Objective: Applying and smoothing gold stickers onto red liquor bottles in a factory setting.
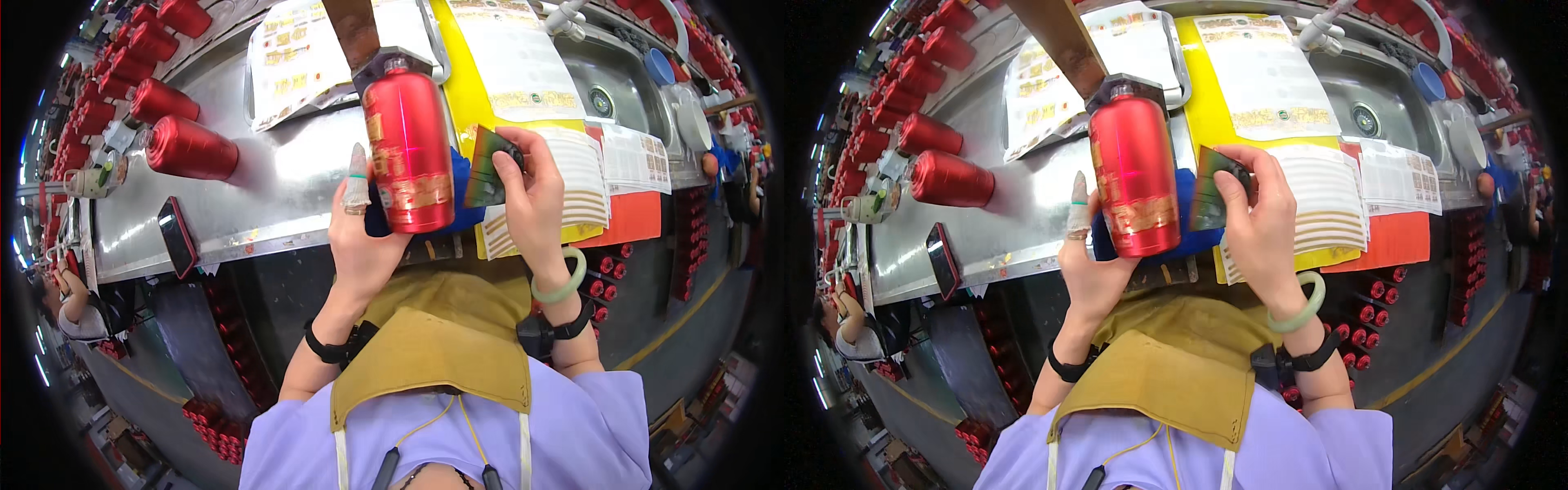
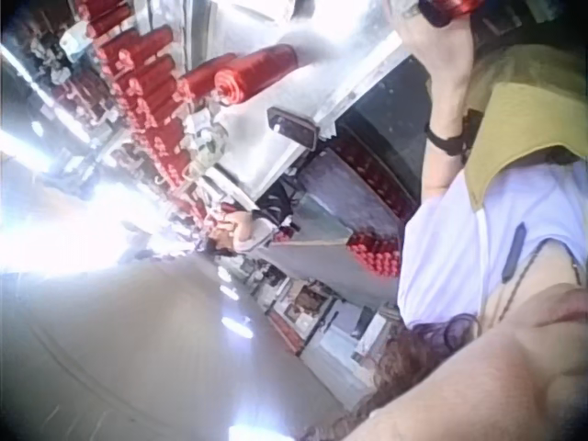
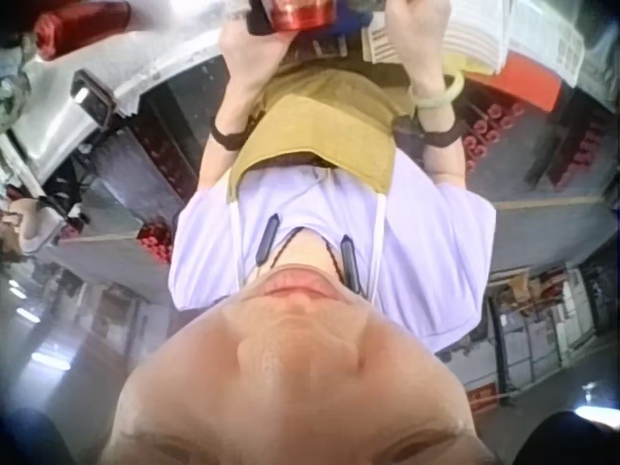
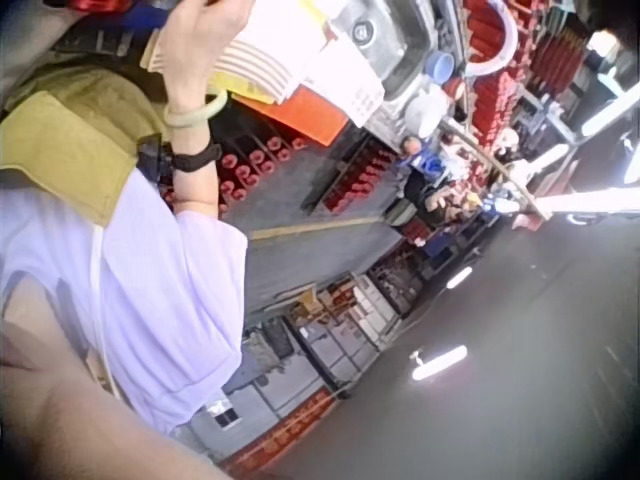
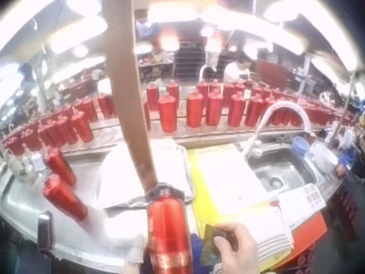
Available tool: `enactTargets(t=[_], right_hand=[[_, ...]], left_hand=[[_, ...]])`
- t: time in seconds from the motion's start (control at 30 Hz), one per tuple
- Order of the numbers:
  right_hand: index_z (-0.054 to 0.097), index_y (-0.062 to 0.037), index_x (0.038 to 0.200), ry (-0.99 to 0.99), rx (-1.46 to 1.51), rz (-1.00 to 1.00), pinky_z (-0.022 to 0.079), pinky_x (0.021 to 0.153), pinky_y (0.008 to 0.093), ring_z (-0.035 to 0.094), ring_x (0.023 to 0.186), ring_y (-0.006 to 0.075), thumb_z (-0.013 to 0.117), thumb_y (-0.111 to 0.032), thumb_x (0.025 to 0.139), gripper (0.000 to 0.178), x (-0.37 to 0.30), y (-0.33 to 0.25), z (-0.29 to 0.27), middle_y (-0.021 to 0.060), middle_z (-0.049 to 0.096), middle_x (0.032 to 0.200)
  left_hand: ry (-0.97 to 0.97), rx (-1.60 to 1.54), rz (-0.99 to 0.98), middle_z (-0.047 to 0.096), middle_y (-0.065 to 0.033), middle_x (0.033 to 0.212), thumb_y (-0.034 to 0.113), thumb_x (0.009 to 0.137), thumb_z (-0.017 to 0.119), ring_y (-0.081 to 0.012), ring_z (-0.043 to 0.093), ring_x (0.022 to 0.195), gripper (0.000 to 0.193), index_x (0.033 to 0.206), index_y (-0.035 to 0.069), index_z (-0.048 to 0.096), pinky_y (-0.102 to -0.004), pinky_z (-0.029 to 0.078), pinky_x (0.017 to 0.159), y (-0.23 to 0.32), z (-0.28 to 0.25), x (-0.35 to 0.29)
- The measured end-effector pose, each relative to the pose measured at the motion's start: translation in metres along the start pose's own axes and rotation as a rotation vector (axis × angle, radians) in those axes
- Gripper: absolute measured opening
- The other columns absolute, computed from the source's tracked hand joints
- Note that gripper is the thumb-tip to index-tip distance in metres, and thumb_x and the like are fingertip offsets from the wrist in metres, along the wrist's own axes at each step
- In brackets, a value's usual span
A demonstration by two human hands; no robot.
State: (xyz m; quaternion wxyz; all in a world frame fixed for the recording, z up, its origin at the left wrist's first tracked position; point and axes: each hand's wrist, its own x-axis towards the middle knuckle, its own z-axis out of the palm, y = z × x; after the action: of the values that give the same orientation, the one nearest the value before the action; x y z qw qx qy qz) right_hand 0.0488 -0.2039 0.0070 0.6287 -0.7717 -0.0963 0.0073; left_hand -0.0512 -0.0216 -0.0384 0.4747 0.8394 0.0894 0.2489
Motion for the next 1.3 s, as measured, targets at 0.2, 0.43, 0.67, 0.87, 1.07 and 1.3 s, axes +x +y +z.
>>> enactTargets(t=[0.2,0.43,0.67,0.87,1.07,1.3], right_hand=[[0.066,0.0006,0.128,-0.132,-0.035,0.054,0.053,0.08,0.0289,0.064,0.091,0.0095,0.065,-0.003,0.104,0.024,-0.006,0.014,-0.001,0.0024,0.069,0.11],[0.068,-0.0016,0.129,-0.27,0.181,0.064,0.054,0.086,0.0285,0.065,0.102,0.0116,0.068,-0.004,0.104,0.025,-0.008,0.019,-0.001,0.0032,0.07,0.118],[0.068,0.0027,0.129,-0.084,0.094,0.028,0.051,0.088,0.0259,0.063,0.096,0.0093,0.065,-0.004,0.105,0.025,0.0,0.035,-0.005,0.0054,0.072,0.115],[0.063,0.0043,0.134,-0.185,0.163,-0.012,0.048,0.104,0.0273,0.062,0.117,0.0125,0.062,-0.006,0.109,0.027,-0.007,0.026,-0.007,0.0076,0.069,0.125],[0.068,0.0006,0.127,-0.211,0.223,0.043,0.05,0.083,0.0252,0.06,0.091,0.008,0.067,-0.004,0.104,0.023,-0.014,0.009,0.008,0.0022,0.07,0.113],[0.066,0.0016,0.127,-0.086,0.181,0.033,0.052,0.088,0.0255,0.063,0.1,0.01,0.062,0.0,0.105,0.022,0.004,0.027,-0.007,0.0049,0.07,0.114]], left_hand=[[0.021,0.212,0.264,0.065,-0.0154,0.148,0.002,0.066,0.095,-0.0344,0.063,0.121,0.098,0.155,-0.004,0.052,-0.042,0.054,0.101,0.016,-0.01,0.003],[0.05,0.169,0.237,0.065,-0.0166,0.144,0.005,0.066,0.096,-0.0371,0.063,0.121,0.099,0.155,-0.003,0.052,-0.0436,0.053,0.104,0.013,-0.007,0.001],[-0.095,-0.32,0.045,0.039,-0.0121,0.163,0.008,0.093,0.081,-0.0256,0.046,0.147,0.082,0.164,0.002,0.039,-0.0408,0.04,0.122,0.006,-0.01,0.0],[-0.183,-0.599,-0.2,0.028,-0.0093,0.168,0.003,0.102,0.068,-0.0228,0.04,0.152,0.076,0.169,0.004,0.029,-0.0388,0.033,0.127,0.005,-0.009,0.002],[-0.217,-0.621,-0.272,0.032,-0.0153,0.169,0.011,0.095,0.081,-0.0268,0.039,0.153,0.096,0.17,0.002,0.022,-0.0415,0.031,0.128,0.002,-0.017,0.002],[-0.165,0.099,-0.043,0.046,-0.0237,0.164,0.014,0.071,0.098,-0.0371,0.053,0.146,0.108,0.162,-0.001,0.041,-0.0469,0.032,0.128,0.002,-0.01,0.001]])
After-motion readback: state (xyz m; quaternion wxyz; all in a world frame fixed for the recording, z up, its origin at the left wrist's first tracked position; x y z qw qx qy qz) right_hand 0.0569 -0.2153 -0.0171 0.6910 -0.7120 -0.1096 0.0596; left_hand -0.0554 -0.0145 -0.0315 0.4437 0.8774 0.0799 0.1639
